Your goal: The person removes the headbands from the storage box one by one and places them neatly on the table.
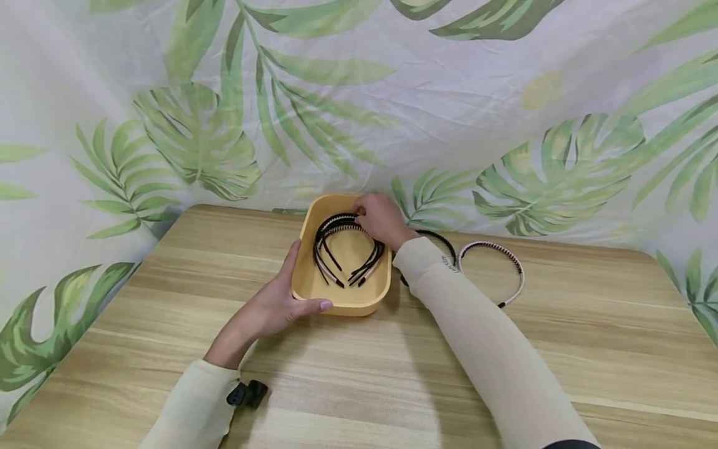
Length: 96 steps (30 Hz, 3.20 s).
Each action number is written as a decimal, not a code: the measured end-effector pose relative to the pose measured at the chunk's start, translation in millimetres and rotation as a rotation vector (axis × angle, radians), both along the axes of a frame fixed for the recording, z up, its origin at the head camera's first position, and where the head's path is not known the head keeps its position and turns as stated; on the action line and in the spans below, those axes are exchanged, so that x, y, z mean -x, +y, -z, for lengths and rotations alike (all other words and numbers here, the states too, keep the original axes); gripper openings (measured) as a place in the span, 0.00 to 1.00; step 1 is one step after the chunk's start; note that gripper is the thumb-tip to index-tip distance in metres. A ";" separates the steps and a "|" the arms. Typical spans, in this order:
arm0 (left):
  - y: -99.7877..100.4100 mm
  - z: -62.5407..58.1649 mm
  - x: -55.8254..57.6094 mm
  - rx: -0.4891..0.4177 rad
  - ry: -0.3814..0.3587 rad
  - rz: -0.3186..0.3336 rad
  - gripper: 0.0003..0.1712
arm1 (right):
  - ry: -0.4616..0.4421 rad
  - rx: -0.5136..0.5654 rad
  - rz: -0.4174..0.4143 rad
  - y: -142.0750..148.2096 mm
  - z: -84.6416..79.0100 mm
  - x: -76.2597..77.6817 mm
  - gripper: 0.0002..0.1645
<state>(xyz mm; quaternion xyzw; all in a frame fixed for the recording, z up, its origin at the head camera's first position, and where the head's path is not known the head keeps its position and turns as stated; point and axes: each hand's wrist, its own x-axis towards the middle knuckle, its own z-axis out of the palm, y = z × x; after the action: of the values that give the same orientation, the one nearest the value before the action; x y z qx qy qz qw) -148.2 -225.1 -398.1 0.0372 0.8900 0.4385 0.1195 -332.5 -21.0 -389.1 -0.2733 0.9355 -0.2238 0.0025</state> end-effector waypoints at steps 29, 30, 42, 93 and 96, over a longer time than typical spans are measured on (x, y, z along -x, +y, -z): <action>0.0 -0.8 -0.3 0.029 -0.004 -0.001 0.79 | -0.112 0.146 0.017 0.2 -4.4 0.3 0.11; 0.1 -0.9 -0.4 0.030 -0.005 -0.003 0.79 | -0.116 0.151 0.015 0.6 -4.8 0.2 0.11; 1.1 -3.3 0.2 0.029 -0.013 0.001 0.79 | -0.107 0.171 -0.002 2.6 -7.3 2.0 0.11; 0.9 -2.1 1.0 0.043 -0.007 0.014 0.78 | -0.249 0.312 -0.015 24.0 -38.1 -8.0 0.13; 1.6 -2.8 1.3 0.039 -0.011 0.015 0.78 | -0.242 0.313 -0.020 25.7 -39.4 -8.2 0.12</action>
<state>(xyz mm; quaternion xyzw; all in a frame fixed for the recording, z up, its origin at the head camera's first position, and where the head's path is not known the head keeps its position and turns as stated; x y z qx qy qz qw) -149.5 -223.5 -395.2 0.0390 0.8974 0.4204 0.1283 -324.3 4.7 -349.7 -0.2506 0.8796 -0.3975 0.0745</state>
